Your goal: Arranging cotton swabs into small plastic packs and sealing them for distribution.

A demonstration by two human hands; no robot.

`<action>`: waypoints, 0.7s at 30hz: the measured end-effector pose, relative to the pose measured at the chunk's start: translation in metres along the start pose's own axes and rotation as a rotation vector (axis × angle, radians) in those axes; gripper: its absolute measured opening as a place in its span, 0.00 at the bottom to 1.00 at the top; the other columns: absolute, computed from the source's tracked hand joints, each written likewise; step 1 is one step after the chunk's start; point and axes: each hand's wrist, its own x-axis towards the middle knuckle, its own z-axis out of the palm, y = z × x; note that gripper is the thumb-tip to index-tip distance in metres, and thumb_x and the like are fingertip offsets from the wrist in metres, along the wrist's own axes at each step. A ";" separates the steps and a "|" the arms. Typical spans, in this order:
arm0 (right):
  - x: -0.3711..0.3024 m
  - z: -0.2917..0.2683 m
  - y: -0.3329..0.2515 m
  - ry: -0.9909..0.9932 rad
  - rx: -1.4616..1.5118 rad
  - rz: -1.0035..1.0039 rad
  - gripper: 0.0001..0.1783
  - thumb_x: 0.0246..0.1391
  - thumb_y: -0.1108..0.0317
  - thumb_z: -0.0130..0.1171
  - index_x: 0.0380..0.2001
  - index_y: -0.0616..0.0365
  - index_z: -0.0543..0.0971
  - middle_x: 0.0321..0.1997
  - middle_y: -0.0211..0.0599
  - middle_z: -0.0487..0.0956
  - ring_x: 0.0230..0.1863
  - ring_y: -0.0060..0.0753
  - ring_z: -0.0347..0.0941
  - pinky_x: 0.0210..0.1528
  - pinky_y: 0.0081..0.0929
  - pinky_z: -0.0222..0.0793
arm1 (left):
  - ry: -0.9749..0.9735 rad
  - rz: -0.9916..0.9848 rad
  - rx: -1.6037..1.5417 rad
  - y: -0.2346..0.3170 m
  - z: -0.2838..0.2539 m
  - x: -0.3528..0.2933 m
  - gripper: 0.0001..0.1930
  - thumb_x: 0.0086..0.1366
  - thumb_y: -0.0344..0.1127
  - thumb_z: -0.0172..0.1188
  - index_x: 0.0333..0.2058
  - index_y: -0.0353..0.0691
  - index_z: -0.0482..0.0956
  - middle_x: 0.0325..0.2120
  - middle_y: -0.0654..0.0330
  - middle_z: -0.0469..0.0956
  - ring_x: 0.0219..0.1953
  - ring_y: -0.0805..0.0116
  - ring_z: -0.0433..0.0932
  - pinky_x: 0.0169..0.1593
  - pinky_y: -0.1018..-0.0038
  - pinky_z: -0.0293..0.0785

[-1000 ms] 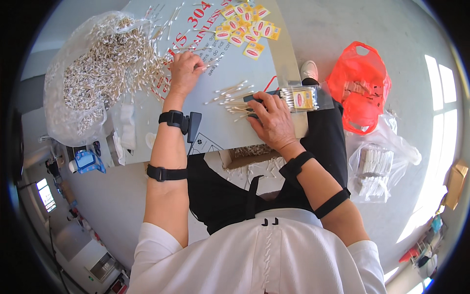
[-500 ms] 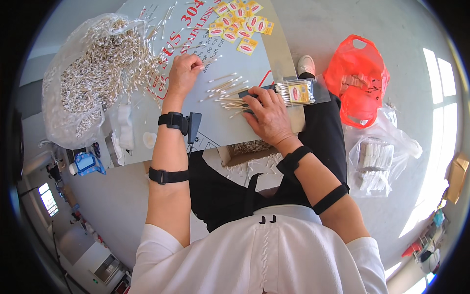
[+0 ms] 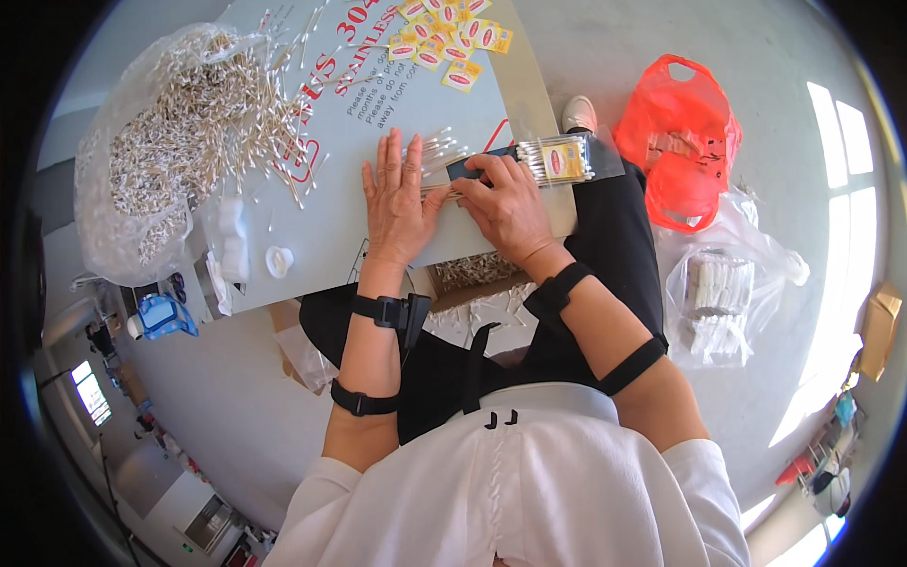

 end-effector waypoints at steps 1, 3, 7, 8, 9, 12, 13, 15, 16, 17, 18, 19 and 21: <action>-0.001 0.000 0.002 0.032 0.029 -0.003 0.12 0.45 0.70 0.65 0.37 0.52 0.80 0.46 0.33 0.74 0.43 0.37 0.71 0.47 0.37 0.66 | 0.054 -0.021 -0.016 0.001 -0.002 -0.002 0.37 0.60 0.43 0.63 0.66 0.44 0.59 0.70 0.51 0.50 0.71 0.49 0.49 0.69 0.49 0.45; -0.001 0.001 0.005 0.064 0.057 -0.006 0.12 0.44 0.71 0.65 0.35 0.53 0.80 0.45 0.33 0.75 0.42 0.37 0.71 0.47 0.37 0.66 | 0.072 -0.062 -0.027 0.004 -0.007 -0.014 0.38 0.60 0.43 0.63 0.67 0.43 0.58 0.69 0.50 0.51 0.71 0.47 0.49 0.69 0.49 0.45; 0.002 0.002 0.006 0.100 0.030 -0.055 0.10 0.41 0.73 0.66 0.31 0.54 0.79 0.43 0.33 0.75 0.39 0.38 0.71 0.45 0.36 0.68 | 0.171 -0.121 -0.204 -0.002 -0.003 -0.042 0.39 0.60 0.43 0.62 0.67 0.39 0.56 0.68 0.46 0.52 0.70 0.43 0.49 0.69 0.50 0.45; 0.004 0.002 0.005 0.104 0.001 -0.074 0.10 0.40 0.74 0.67 0.29 0.54 0.79 0.43 0.33 0.75 0.38 0.39 0.71 0.44 0.36 0.69 | 0.175 -0.122 -0.203 -0.003 0.001 -0.048 0.39 0.60 0.43 0.62 0.67 0.39 0.56 0.68 0.46 0.52 0.70 0.43 0.49 0.69 0.50 0.45; 0.005 0.002 0.005 0.103 -0.001 -0.077 0.10 0.40 0.74 0.67 0.29 0.54 0.79 0.43 0.33 0.75 0.38 0.39 0.71 0.44 0.36 0.69 | 0.178 -0.135 -0.204 0.000 0.003 -0.050 0.40 0.59 0.40 0.64 0.67 0.38 0.55 0.69 0.46 0.51 0.71 0.42 0.48 0.69 0.48 0.44; 0.009 -0.002 0.002 0.097 0.075 -0.027 0.07 0.40 0.74 0.66 0.25 0.54 0.79 0.41 0.33 0.75 0.38 0.39 0.71 0.42 0.36 0.70 | 0.171 -0.157 -0.194 0.010 0.007 -0.056 0.42 0.57 0.37 0.65 0.67 0.37 0.54 0.69 0.46 0.50 0.71 0.42 0.46 0.69 0.45 0.43; 0.010 -0.003 -0.001 0.123 0.113 -0.001 0.06 0.39 0.74 0.66 0.24 0.54 0.79 0.40 0.33 0.75 0.38 0.39 0.71 0.42 0.35 0.70 | 0.158 -0.167 -0.183 0.012 0.007 -0.058 0.42 0.57 0.37 0.65 0.67 0.37 0.53 0.69 0.45 0.49 0.71 0.42 0.46 0.69 0.45 0.43; 0.010 -0.006 -0.006 0.147 0.151 0.021 0.06 0.39 0.74 0.66 0.23 0.54 0.79 0.40 0.33 0.75 0.39 0.39 0.71 0.41 0.35 0.70 | 0.169 -0.167 -0.204 0.015 0.007 -0.060 0.42 0.57 0.37 0.65 0.67 0.37 0.53 0.69 0.45 0.49 0.71 0.43 0.46 0.69 0.44 0.43; 0.007 -0.008 -0.010 0.115 0.116 -0.021 0.06 0.39 0.74 0.67 0.23 0.54 0.79 0.40 0.33 0.75 0.39 0.39 0.71 0.41 0.35 0.70 | 0.178 -0.168 -0.224 0.015 0.007 -0.061 0.42 0.57 0.37 0.65 0.67 0.37 0.53 0.69 0.45 0.48 0.71 0.43 0.46 0.69 0.43 0.43; 0.004 -0.009 -0.014 0.083 0.080 -0.064 0.06 0.38 0.74 0.67 0.23 0.54 0.79 0.40 0.33 0.75 0.39 0.39 0.71 0.41 0.34 0.70 | 0.181 -0.169 -0.224 0.015 0.007 -0.063 0.42 0.57 0.37 0.65 0.67 0.37 0.53 0.69 0.45 0.48 0.71 0.43 0.46 0.69 0.43 0.43; -0.001 -0.010 -0.014 0.086 0.074 -0.067 0.06 0.38 0.74 0.67 0.23 0.54 0.79 0.40 0.33 0.75 0.39 0.39 0.71 0.41 0.34 0.70 | 0.154 -0.153 -0.201 0.017 0.008 -0.062 0.42 0.58 0.39 0.65 0.67 0.37 0.53 0.70 0.45 0.48 0.71 0.43 0.46 0.68 0.43 0.42; -0.008 -0.005 -0.013 0.079 0.034 -0.053 0.06 0.39 0.74 0.67 0.24 0.55 0.79 0.41 0.33 0.74 0.39 0.38 0.71 0.41 0.33 0.70 | 0.123 -0.140 -0.174 0.018 0.007 -0.062 0.42 0.59 0.41 0.64 0.67 0.37 0.53 0.70 0.45 0.48 0.71 0.44 0.46 0.68 0.42 0.42; -0.018 0.000 -0.013 0.075 0.055 0.021 0.09 0.38 0.75 0.67 0.26 0.55 0.80 0.42 0.33 0.74 0.40 0.38 0.71 0.41 0.32 0.70 | 0.075 -0.148 -0.100 0.024 0.006 -0.062 0.42 0.60 0.44 0.63 0.67 0.37 0.53 0.70 0.45 0.48 0.72 0.44 0.46 0.68 0.42 0.42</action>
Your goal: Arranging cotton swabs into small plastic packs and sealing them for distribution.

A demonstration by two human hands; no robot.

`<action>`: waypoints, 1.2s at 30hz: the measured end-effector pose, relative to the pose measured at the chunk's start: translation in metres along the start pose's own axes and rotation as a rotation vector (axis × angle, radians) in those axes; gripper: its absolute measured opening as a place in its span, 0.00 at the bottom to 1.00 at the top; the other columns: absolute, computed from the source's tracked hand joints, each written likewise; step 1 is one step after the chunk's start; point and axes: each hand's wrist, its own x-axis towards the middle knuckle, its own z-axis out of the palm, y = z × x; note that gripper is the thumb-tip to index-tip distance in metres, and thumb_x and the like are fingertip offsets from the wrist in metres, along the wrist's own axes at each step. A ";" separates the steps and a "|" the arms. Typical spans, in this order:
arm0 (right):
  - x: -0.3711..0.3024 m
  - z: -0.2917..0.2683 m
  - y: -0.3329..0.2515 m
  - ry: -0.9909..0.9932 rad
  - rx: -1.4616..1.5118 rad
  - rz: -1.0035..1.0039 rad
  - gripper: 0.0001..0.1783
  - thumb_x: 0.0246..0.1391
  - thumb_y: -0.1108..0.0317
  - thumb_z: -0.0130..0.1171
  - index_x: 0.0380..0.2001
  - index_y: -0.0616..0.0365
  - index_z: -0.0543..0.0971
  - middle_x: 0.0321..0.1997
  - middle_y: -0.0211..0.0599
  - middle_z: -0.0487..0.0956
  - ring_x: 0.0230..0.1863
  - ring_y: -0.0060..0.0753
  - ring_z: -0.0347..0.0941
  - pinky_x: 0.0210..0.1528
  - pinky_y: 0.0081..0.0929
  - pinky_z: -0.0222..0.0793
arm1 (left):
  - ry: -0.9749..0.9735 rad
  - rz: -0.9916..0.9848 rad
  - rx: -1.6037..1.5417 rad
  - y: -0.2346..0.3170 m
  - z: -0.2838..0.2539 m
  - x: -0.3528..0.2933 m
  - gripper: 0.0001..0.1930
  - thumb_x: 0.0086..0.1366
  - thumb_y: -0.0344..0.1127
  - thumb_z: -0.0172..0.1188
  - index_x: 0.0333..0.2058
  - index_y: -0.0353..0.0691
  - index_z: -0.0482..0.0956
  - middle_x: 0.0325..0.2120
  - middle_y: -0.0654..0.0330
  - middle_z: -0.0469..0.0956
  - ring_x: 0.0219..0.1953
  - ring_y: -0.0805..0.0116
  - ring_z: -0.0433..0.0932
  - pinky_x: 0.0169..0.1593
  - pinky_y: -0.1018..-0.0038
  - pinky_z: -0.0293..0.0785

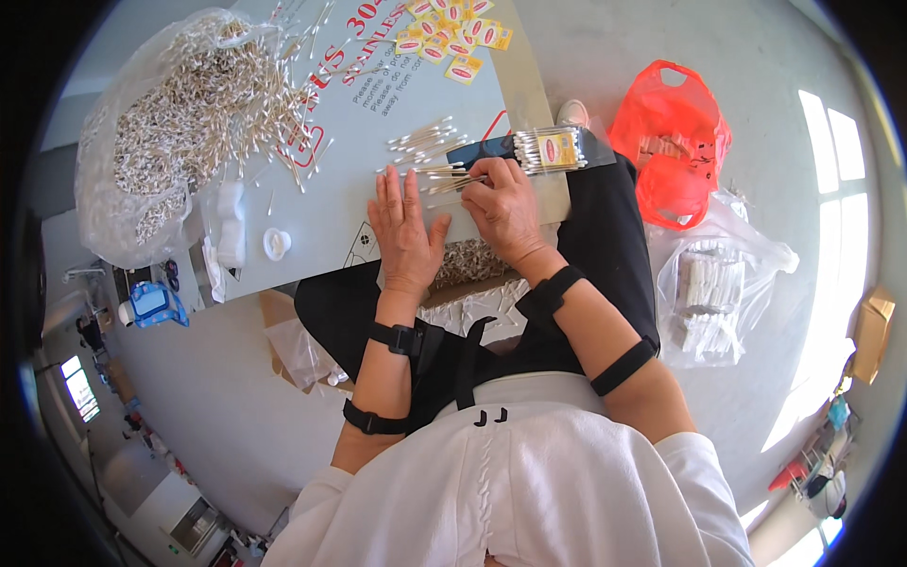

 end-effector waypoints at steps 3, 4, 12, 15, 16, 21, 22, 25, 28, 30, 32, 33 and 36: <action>0.004 0.002 0.001 0.041 0.000 0.060 0.11 0.36 0.76 0.68 0.28 0.55 0.79 0.41 0.34 0.73 0.41 0.40 0.70 0.42 0.34 0.70 | -0.067 0.000 0.103 0.003 0.004 0.004 0.41 0.62 0.48 0.61 0.67 0.37 0.53 0.70 0.45 0.47 0.72 0.45 0.46 0.68 0.42 0.41; 0.006 0.003 0.002 0.042 0.001 0.060 0.11 0.36 0.76 0.68 0.28 0.55 0.79 0.41 0.34 0.73 0.41 0.40 0.70 0.42 0.34 0.70 | -0.090 0.008 0.129 0.003 0.004 0.006 0.41 0.63 0.49 0.60 0.68 0.37 0.54 0.70 0.45 0.47 0.72 0.45 0.46 0.68 0.41 0.41; 0.012 0.012 0.006 0.225 0.381 0.227 0.22 0.59 0.67 0.59 0.54 0.63 0.70 0.63 0.47 0.66 0.64 0.50 0.63 0.64 0.37 0.61 | 0.327 -0.171 -0.664 -0.017 0.004 0.030 0.33 0.73 0.45 0.48 0.69 0.34 0.49 0.70 0.47 0.47 0.72 0.51 0.46 0.72 0.60 0.44; 0.024 0.023 0.009 0.273 0.496 0.250 0.22 0.67 0.63 0.50 0.59 0.64 0.68 0.68 0.48 0.63 0.67 0.46 0.60 0.67 0.35 0.57 | 0.418 -0.208 -0.838 -0.025 0.009 0.060 0.31 0.76 0.46 0.41 0.69 0.32 0.48 0.70 0.47 0.47 0.72 0.56 0.48 0.71 0.63 0.45; 0.029 0.026 0.008 0.272 0.497 0.248 0.22 0.67 0.63 0.50 0.59 0.64 0.68 0.68 0.48 0.63 0.67 0.46 0.60 0.67 0.35 0.57 | 0.422 -0.233 -0.929 -0.025 0.012 0.069 0.32 0.76 0.46 0.41 0.68 0.32 0.48 0.70 0.47 0.48 0.72 0.56 0.48 0.71 0.63 0.46; 0.048 0.035 0.009 0.257 0.551 0.263 0.22 0.69 0.64 0.46 0.60 0.66 0.68 0.70 0.49 0.61 0.69 0.43 0.58 0.68 0.34 0.54 | 0.390 -0.241 -1.031 -0.006 0.028 0.085 0.33 0.75 0.49 0.41 0.68 0.31 0.49 0.69 0.45 0.49 0.71 0.57 0.50 0.71 0.63 0.46; 0.049 0.036 0.009 0.255 0.550 0.265 0.22 0.69 0.64 0.46 0.60 0.66 0.68 0.70 0.49 0.61 0.69 0.43 0.58 0.68 0.34 0.54 | 0.381 -0.235 -1.071 -0.002 0.030 0.086 0.33 0.75 0.50 0.41 0.68 0.31 0.50 0.69 0.45 0.50 0.71 0.57 0.50 0.71 0.63 0.46; 0.047 0.037 0.015 0.262 0.574 0.286 0.21 0.69 0.64 0.47 0.59 0.65 0.69 0.69 0.48 0.63 0.69 0.42 0.59 0.68 0.33 0.54 | 0.345 -0.208 -1.130 0.002 0.028 0.084 0.33 0.75 0.50 0.42 0.68 0.31 0.50 0.69 0.46 0.50 0.71 0.56 0.50 0.71 0.63 0.46; 0.042 0.034 0.025 0.282 0.814 0.369 0.21 0.68 0.63 0.48 0.59 0.65 0.70 0.67 0.47 0.67 0.68 0.40 0.60 0.68 0.32 0.55 | 0.298 -0.139 -1.004 0.001 0.018 0.072 0.33 0.74 0.49 0.44 0.68 0.33 0.49 0.70 0.48 0.48 0.72 0.56 0.49 0.72 0.62 0.45; 0.037 0.027 0.030 0.259 0.762 0.356 0.23 0.70 0.62 0.44 0.62 0.66 0.67 0.66 0.42 0.67 0.66 0.31 0.63 0.69 0.29 0.57 | 0.275 -0.092 -0.861 -0.001 0.012 0.062 0.33 0.74 0.48 0.45 0.69 0.33 0.49 0.70 0.49 0.48 0.72 0.56 0.49 0.72 0.62 0.45; 0.042 0.026 0.033 0.271 0.795 0.367 0.23 0.70 0.62 0.44 0.62 0.66 0.67 0.66 0.42 0.67 0.66 0.31 0.63 0.69 0.29 0.58 | 0.173 -0.020 -0.537 -0.004 0.010 0.054 0.34 0.73 0.45 0.47 0.69 0.35 0.48 0.71 0.50 0.47 0.72 0.57 0.47 0.72 0.62 0.44; 0.048 0.025 0.033 0.282 0.831 0.375 0.24 0.70 0.62 0.44 0.62 0.66 0.67 0.65 0.42 0.67 0.67 0.31 0.62 0.69 0.28 0.58 | 0.173 -0.020 -0.535 -0.006 0.012 0.054 0.34 0.73 0.45 0.47 0.69 0.35 0.48 0.71 0.50 0.47 0.72 0.57 0.47 0.72 0.62 0.44; 0.069 0.026 0.036 0.266 0.726 0.283 0.24 0.70 0.61 0.45 0.62 0.66 0.67 0.65 0.43 0.68 0.66 0.31 0.63 0.68 0.28 0.58 | 0.305 -0.203 -0.959 -0.010 0.020 0.066 0.33 0.73 0.44 0.48 0.69 0.34 0.48 0.71 0.50 0.47 0.73 0.57 0.47 0.72 0.61 0.44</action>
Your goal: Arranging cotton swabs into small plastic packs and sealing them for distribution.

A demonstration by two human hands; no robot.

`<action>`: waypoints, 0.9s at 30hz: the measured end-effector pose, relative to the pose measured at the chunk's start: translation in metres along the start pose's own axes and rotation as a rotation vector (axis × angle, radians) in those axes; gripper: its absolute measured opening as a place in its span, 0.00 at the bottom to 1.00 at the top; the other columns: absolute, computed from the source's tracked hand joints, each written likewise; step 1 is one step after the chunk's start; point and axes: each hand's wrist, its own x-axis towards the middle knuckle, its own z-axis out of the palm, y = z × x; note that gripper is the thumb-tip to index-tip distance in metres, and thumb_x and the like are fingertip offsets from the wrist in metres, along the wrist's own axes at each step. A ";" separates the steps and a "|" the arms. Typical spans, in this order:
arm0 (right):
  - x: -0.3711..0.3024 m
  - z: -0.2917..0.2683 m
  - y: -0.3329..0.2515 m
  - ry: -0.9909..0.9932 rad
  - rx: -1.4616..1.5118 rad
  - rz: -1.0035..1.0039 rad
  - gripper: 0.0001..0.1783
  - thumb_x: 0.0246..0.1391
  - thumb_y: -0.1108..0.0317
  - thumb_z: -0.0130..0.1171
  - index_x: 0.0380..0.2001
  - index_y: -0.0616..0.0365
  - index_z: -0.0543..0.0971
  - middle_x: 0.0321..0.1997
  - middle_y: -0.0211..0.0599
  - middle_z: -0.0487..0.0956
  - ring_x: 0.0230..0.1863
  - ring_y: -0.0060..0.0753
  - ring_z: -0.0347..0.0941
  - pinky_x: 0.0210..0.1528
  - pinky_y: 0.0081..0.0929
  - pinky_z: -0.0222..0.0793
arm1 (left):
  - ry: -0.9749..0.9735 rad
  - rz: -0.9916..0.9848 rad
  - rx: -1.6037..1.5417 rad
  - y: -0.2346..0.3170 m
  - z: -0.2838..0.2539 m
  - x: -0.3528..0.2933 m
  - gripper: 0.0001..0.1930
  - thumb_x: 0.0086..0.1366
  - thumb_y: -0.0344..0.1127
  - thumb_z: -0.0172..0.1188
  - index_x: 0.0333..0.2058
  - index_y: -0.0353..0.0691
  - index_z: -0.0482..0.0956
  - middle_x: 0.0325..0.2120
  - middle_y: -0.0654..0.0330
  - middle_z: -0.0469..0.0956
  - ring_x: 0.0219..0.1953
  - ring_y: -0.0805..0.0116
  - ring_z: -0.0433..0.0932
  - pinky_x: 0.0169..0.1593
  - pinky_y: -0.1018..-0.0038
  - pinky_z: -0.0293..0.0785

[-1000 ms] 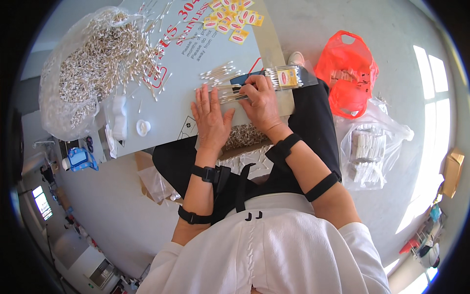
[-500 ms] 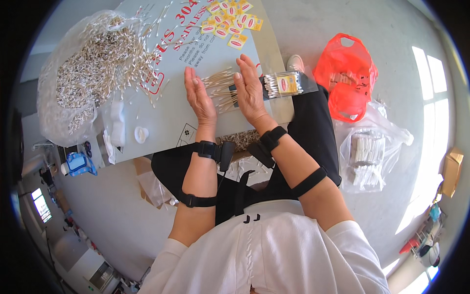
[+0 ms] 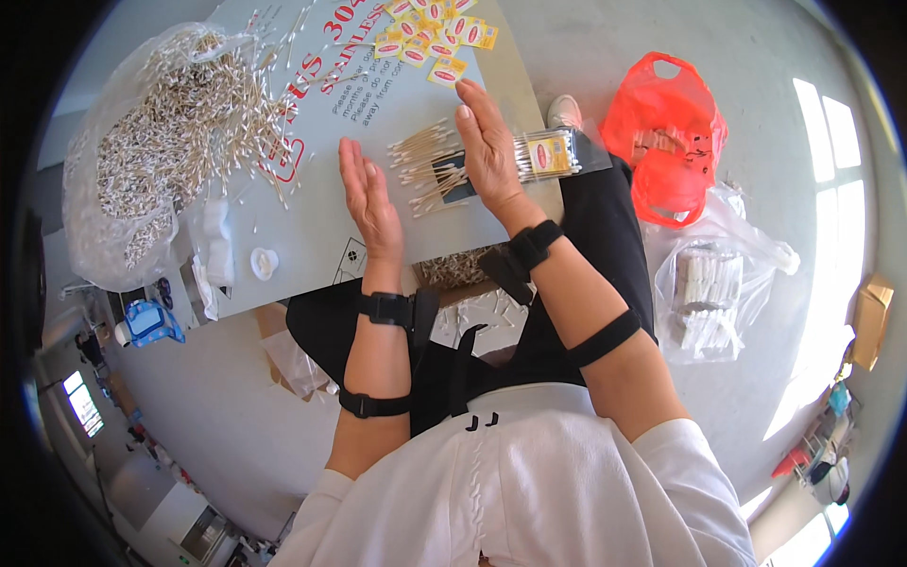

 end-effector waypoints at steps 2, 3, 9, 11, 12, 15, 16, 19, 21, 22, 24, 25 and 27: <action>0.004 0.005 0.005 -0.042 0.032 0.055 0.24 0.70 0.61 0.45 0.62 0.66 0.67 0.65 0.43 0.68 0.66 0.31 0.63 0.68 0.28 0.58 | 0.008 -0.003 -0.165 -0.002 0.010 0.014 0.32 0.74 0.43 0.47 0.69 0.34 0.49 0.69 0.44 0.49 0.72 0.58 0.47 0.72 0.63 0.44; 0.007 0.008 0.006 -0.085 0.063 0.109 0.25 0.70 0.61 0.45 0.62 0.66 0.67 0.64 0.43 0.68 0.66 0.32 0.63 0.68 0.28 0.58 | 0.009 -0.002 -0.164 -0.002 0.015 0.017 0.32 0.74 0.43 0.47 0.69 0.34 0.49 0.69 0.44 0.49 0.72 0.58 0.47 0.72 0.63 0.44; -0.006 0.008 0.000 -0.033 0.165 0.160 0.26 0.70 0.60 0.45 0.62 0.68 0.66 0.64 0.45 0.68 0.66 0.34 0.63 0.69 0.29 0.58 | 0.008 0.046 0.011 -0.002 0.018 0.023 0.32 0.73 0.46 0.48 0.68 0.34 0.52 0.70 0.47 0.49 0.72 0.52 0.48 0.71 0.57 0.45; -0.006 0.000 -0.005 -0.008 0.223 0.199 0.26 0.70 0.60 0.44 0.62 0.69 0.65 0.64 0.45 0.68 0.67 0.34 0.63 0.69 0.29 0.58 | -0.118 0.199 0.421 0.000 0.008 0.019 0.33 0.72 0.48 0.48 0.68 0.36 0.53 0.70 0.48 0.51 0.72 0.53 0.48 0.71 0.56 0.45; -0.006 -0.002 -0.008 0.009 0.270 0.223 0.26 0.70 0.60 0.44 0.62 0.70 0.65 0.65 0.45 0.68 0.67 0.34 0.62 0.70 0.30 0.58 | -0.239 0.355 0.835 0.001 0.005 0.016 0.34 0.71 0.49 0.49 0.68 0.38 0.53 0.69 0.49 0.53 0.72 0.53 0.48 0.71 0.55 0.44; -0.011 -0.005 -0.009 0.023 0.292 0.231 0.25 0.70 0.61 0.44 0.62 0.70 0.66 0.65 0.45 0.67 0.67 0.34 0.62 0.70 0.30 0.58 | -0.384 0.318 1.050 0.004 0.005 0.011 0.35 0.70 0.53 0.49 0.68 0.40 0.55 0.69 0.51 0.52 0.72 0.53 0.47 0.71 0.49 0.41; -0.014 -0.006 -0.009 0.020 0.268 0.216 0.25 0.71 0.61 0.43 0.62 0.69 0.66 0.65 0.45 0.67 0.67 0.34 0.62 0.70 0.29 0.58 | -0.386 0.318 1.051 0.005 0.006 0.013 0.35 0.70 0.53 0.49 0.68 0.40 0.55 0.69 0.51 0.52 0.72 0.53 0.47 0.71 0.49 0.41; -0.023 -0.004 -0.006 0.012 0.159 0.165 0.24 0.71 0.61 0.44 0.61 0.68 0.67 0.65 0.44 0.68 0.67 0.32 0.63 0.69 0.28 0.58 | -0.392 0.322 1.099 0.007 0.008 0.022 0.35 0.70 0.54 0.49 0.68 0.40 0.56 0.70 0.53 0.52 0.73 0.55 0.47 0.70 0.47 0.39; -0.030 -0.004 -0.006 0.023 0.116 0.143 0.23 0.70 0.62 0.44 0.60 0.67 0.68 0.64 0.43 0.68 0.66 0.32 0.64 0.69 0.28 0.59 | -0.405 0.348 1.132 0.007 0.008 0.025 0.36 0.67 0.55 0.53 0.67 0.42 0.58 0.69 0.50 0.55 0.72 0.55 0.49 0.70 0.46 0.41; -0.033 -0.004 -0.006 0.035 0.075 0.120 0.22 0.70 0.62 0.44 0.59 0.66 0.70 0.64 0.43 0.69 0.65 0.31 0.64 0.68 0.27 0.59 | -0.405 0.349 1.131 0.006 0.006 0.027 0.36 0.67 0.55 0.53 0.67 0.42 0.58 0.69 0.50 0.55 0.72 0.55 0.49 0.70 0.46 0.41; -0.038 -0.002 -0.007 0.062 0.100 0.122 0.20 0.69 0.63 0.46 0.56 0.66 0.72 0.61 0.42 0.72 0.62 0.31 0.67 0.65 0.27 0.60 | -0.357 0.362 1.197 0.005 -0.002 0.031 0.29 0.68 0.49 0.53 0.66 0.50 0.63 0.68 0.53 0.57 0.70 0.54 0.53 0.68 0.47 0.46; -0.040 -0.002 -0.007 0.089 0.126 0.126 0.18 0.68 0.64 0.48 0.53 0.65 0.74 0.58 0.41 0.75 0.59 0.31 0.69 0.63 0.26 0.62 | -0.356 0.362 1.196 0.004 -0.004 0.036 0.29 0.68 0.49 0.53 0.66 0.50 0.63 0.68 0.53 0.57 0.70 0.54 0.53 0.68 0.47 0.46; -0.040 -0.005 -0.007 0.067 0.109 0.123 0.18 0.69 0.64 0.47 0.54 0.66 0.74 0.60 0.41 0.73 0.60 0.30 0.68 0.64 0.26 0.62 | -0.319 0.480 1.018 0.003 -0.007 0.052 0.20 0.62 0.39 0.61 0.53 0.44 0.76 0.55 0.54 0.71 0.60 0.55 0.66 0.60 0.53 0.60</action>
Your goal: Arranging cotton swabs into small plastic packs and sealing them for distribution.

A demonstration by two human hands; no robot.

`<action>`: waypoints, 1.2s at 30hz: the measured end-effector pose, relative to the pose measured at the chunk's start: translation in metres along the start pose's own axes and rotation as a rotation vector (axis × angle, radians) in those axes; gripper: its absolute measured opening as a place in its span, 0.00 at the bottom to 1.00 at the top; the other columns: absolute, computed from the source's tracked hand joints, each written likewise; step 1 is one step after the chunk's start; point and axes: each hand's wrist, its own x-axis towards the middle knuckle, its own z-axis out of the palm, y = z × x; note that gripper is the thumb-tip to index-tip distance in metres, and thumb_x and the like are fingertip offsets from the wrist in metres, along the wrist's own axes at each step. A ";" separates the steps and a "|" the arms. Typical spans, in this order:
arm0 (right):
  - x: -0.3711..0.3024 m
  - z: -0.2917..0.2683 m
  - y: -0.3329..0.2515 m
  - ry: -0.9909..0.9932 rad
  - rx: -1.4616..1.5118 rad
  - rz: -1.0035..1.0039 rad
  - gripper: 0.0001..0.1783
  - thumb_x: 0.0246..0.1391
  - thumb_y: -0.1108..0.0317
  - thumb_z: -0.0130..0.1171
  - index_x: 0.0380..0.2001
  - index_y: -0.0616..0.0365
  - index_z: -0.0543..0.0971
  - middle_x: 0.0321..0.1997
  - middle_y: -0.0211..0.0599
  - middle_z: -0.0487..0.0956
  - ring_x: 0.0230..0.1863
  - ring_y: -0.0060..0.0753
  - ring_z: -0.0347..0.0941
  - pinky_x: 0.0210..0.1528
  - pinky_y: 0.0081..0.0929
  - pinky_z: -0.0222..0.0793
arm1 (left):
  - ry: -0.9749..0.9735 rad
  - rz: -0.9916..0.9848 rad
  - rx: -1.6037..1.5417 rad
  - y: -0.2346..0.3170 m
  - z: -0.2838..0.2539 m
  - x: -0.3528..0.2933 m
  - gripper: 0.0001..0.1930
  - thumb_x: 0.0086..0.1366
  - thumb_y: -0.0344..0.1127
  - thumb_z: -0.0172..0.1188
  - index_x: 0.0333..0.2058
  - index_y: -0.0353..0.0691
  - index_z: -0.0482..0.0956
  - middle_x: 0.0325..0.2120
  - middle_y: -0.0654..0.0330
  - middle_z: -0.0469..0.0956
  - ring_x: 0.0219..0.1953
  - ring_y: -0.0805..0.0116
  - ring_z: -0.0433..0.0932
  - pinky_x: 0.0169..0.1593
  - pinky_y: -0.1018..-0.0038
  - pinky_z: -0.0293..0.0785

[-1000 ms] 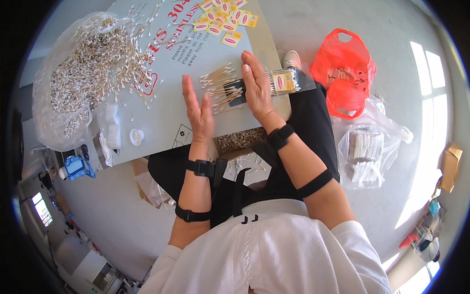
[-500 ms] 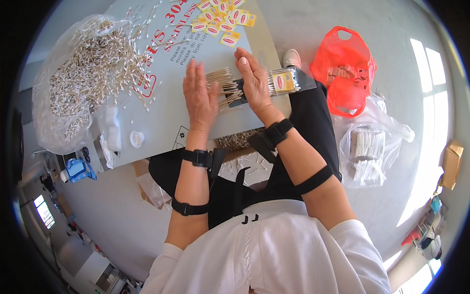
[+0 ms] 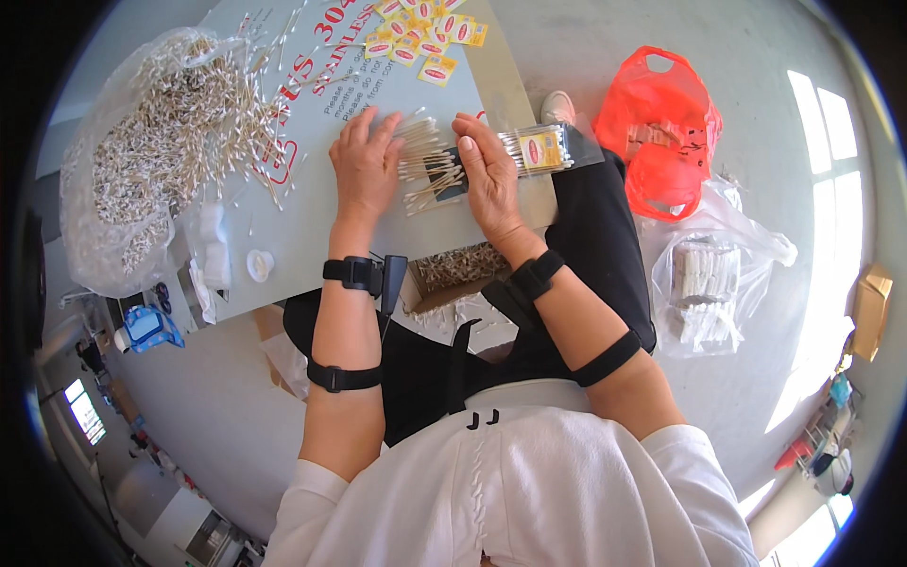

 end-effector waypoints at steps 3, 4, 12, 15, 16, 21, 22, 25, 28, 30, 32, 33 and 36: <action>-0.002 -0.003 0.000 -0.019 -0.035 0.001 0.19 0.70 0.64 0.46 0.55 0.66 0.73 0.61 0.40 0.71 0.60 0.28 0.68 0.65 0.25 0.62 | -0.051 -0.028 -0.198 -0.010 -0.004 0.019 0.07 0.57 0.31 0.63 0.36 0.40 0.79 0.39 0.59 0.76 0.46 0.57 0.73 0.50 0.59 0.67; -0.002 -0.003 0.000 -0.017 -0.053 0.005 0.19 0.70 0.64 0.46 0.55 0.66 0.73 0.61 0.40 0.72 0.60 0.28 0.68 0.65 0.25 0.62 | -0.049 -0.028 -0.197 -0.010 -0.004 0.025 0.07 0.57 0.31 0.63 0.36 0.40 0.79 0.39 0.59 0.76 0.46 0.57 0.73 0.50 0.59 0.67; -0.003 -0.002 -0.002 -0.021 -0.095 0.002 0.18 0.70 0.65 0.46 0.54 0.66 0.73 0.61 0.40 0.71 0.60 0.27 0.68 0.65 0.24 0.62 | -0.072 0.068 0.032 -0.012 -0.004 0.046 0.04 0.55 0.23 0.55 0.26 0.41 0.75 0.30 0.61 0.74 0.39 0.58 0.72 0.43 0.63 0.68; -0.005 0.000 -0.003 -0.012 -0.049 0.005 0.18 0.70 0.64 0.45 0.54 0.66 0.73 0.62 0.41 0.70 0.61 0.27 0.67 0.65 0.24 0.62 | -0.110 0.082 0.012 -0.010 -0.006 0.043 0.04 0.55 0.23 0.54 0.29 0.40 0.75 0.33 0.60 0.74 0.41 0.58 0.72 0.44 0.62 0.68; -0.005 0.000 -0.003 0.000 0.004 0.018 0.19 0.70 0.64 0.45 0.54 0.66 0.73 0.62 0.41 0.70 0.61 0.27 0.67 0.66 0.24 0.62 | -0.111 0.083 0.011 -0.006 -0.006 0.039 0.04 0.55 0.23 0.54 0.29 0.40 0.75 0.33 0.60 0.74 0.41 0.58 0.72 0.44 0.62 0.68; -0.005 -0.001 -0.005 0.039 0.127 0.052 0.18 0.70 0.64 0.45 0.54 0.66 0.74 0.62 0.41 0.70 0.60 0.28 0.68 0.65 0.25 0.63 | -0.036 0.142 -0.071 0.043 -0.017 -0.025 0.23 0.58 0.32 0.60 0.54 0.36 0.72 0.56 0.53 0.70 0.61 0.54 0.66 0.60 0.55 0.63; -0.006 -0.003 -0.006 0.054 0.150 0.061 0.18 0.69 0.65 0.46 0.53 0.67 0.74 0.61 0.41 0.71 0.58 0.28 0.68 0.64 0.25 0.64 | -0.132 0.095 -0.081 0.056 -0.022 -0.041 0.30 0.58 0.37 0.62 0.59 0.36 0.66 0.62 0.51 0.63 0.66 0.54 0.60 0.65 0.53 0.56; -0.008 0.002 -0.007 0.055 0.162 0.062 0.17 0.69 0.66 0.46 0.54 0.66 0.74 0.61 0.41 0.71 0.59 0.29 0.68 0.63 0.25 0.64 | -0.262 0.007 -0.089 0.067 -0.016 -0.064 0.41 0.58 0.45 0.64 0.66 0.37 0.58 0.69 0.50 0.52 0.72 0.56 0.49 0.71 0.51 0.44; -0.013 0.005 -0.009 0.038 0.102 0.058 0.17 0.69 0.66 0.46 0.54 0.66 0.74 0.61 0.41 0.71 0.59 0.30 0.68 0.63 0.26 0.64 | -0.272 -0.059 -0.070 0.071 -0.007 -0.062 0.44 0.58 0.50 0.64 0.67 0.36 0.55 0.71 0.51 0.49 0.73 0.57 0.45 0.72 0.50 0.39; -0.018 0.005 -0.010 0.015 0.077 0.060 0.18 0.70 0.65 0.45 0.54 0.66 0.73 0.62 0.41 0.71 0.61 0.29 0.68 0.64 0.25 0.64 | -0.242 -0.092 -0.045 0.070 -0.004 -0.058 0.45 0.58 0.51 0.64 0.67 0.35 0.55 0.70 0.51 0.50 0.73 0.57 0.45 0.72 0.50 0.39; -0.021 0.005 -0.010 -0.008 0.054 0.061 0.19 0.70 0.65 0.44 0.55 0.65 0.73 0.63 0.40 0.71 0.62 0.28 0.67 0.65 0.25 0.63 | -0.252 -0.065 -0.031 0.068 -0.002 -0.057 0.44 0.58 0.52 0.64 0.67 0.35 0.55 0.71 0.51 0.48 0.74 0.57 0.44 0.72 0.50 0.37; -0.023 0.004 -0.008 -0.009 0.030 0.068 0.18 0.70 0.65 0.44 0.55 0.65 0.73 0.62 0.40 0.71 0.61 0.27 0.67 0.64 0.24 0.63 | -0.251 -0.061 -0.032 0.068 -0.002 -0.056 0.44 0.58 0.52 0.64 0.67 0.35 0.55 0.71 0.51 0.48 0.74 0.57 0.44 0.72 0.50 0.37; -0.020 0.000 -0.004 0.012 -0.033 0.029 0.16 0.68 0.67 0.47 0.53 0.65 0.74 0.59 0.39 0.72 0.58 0.26 0.69 0.61 0.23 0.66 | -0.260 -0.074 -0.089 0.067 -0.004 -0.057 0.42 0.59 0.46 0.64 0.67 0.35 0.56 0.70 0.50 0.49 0.72 0.53 0.47 0.71 0.49 0.41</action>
